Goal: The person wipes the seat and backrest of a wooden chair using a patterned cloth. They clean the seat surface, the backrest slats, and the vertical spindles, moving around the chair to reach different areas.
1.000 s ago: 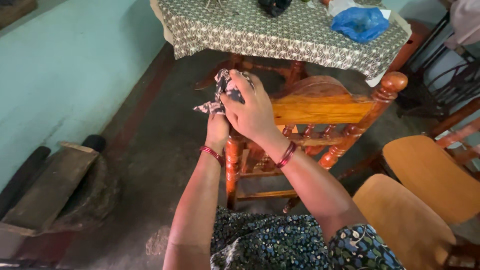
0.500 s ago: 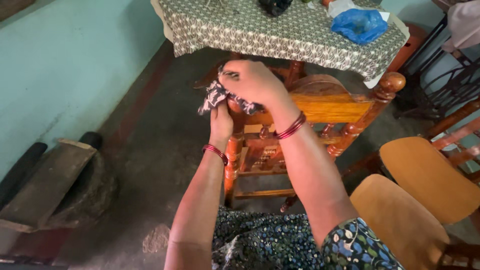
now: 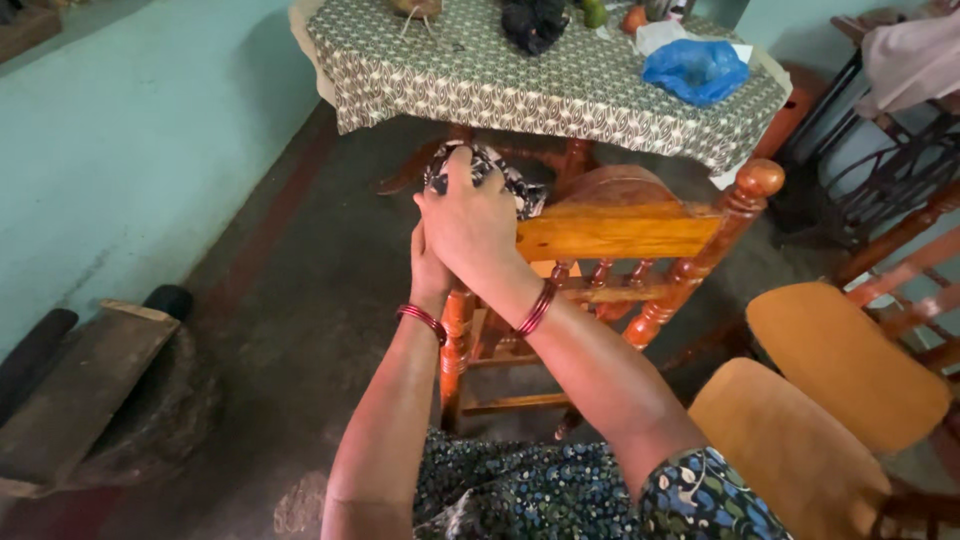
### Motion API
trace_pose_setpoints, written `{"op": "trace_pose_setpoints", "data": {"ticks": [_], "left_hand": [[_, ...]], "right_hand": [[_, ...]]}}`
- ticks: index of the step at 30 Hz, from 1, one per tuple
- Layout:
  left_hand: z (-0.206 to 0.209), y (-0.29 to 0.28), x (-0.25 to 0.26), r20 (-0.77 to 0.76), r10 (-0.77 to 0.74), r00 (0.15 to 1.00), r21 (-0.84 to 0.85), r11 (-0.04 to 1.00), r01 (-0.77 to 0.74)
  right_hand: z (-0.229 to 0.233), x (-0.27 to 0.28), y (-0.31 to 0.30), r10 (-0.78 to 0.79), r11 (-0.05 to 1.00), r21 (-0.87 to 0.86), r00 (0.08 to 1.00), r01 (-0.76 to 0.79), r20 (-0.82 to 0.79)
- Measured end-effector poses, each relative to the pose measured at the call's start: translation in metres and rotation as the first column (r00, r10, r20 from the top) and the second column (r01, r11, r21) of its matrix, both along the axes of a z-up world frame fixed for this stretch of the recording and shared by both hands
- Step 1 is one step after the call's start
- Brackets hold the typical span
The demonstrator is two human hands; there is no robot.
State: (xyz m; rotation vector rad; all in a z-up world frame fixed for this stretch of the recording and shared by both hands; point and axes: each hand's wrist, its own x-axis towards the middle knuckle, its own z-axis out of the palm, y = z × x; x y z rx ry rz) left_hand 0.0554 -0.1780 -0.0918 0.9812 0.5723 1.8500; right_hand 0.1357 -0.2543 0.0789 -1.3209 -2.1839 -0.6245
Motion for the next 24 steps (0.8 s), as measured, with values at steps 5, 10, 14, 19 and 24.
{"op": "trace_pose_setpoints", "data": {"ticks": [5, 10, 14, 19, 24], "left_hand": [[0.025, -0.019, 0.001, -0.075, 0.042, 0.996, 0.009, 0.999, -0.041], [0.042, -0.031, 0.002, -0.151, 0.106, 0.983, 0.01, 0.994, -0.106], [0.047, -0.036, 0.001, -0.204, 0.129, 0.97, -0.005, 0.991, -0.132], [0.052, -0.036, 0.002, -0.221, 0.133, 0.966, 0.026, 0.991, -0.131], [0.046, -0.035, 0.005, -0.201, 0.142, 0.969, 0.073, 0.989, -0.13]], "right_hand": [[0.018, 0.029, 0.023, 0.399, 0.906, -0.019, 0.868, -0.423, -0.296], [-0.01, 0.054, 0.029, 0.466, 0.885, 0.254, 0.74, -0.391, -0.485], [-0.052, 0.083, 0.017, 0.312, 0.889, 0.392, 0.939, -0.236, -0.142], [-0.065, 0.161, 0.045, 0.08, 0.884, 0.466, 0.992, -0.023, -0.103], [-0.064, 0.241, 0.073, 0.152, 0.941, 0.335, 0.818, 0.052, -0.554]]}}
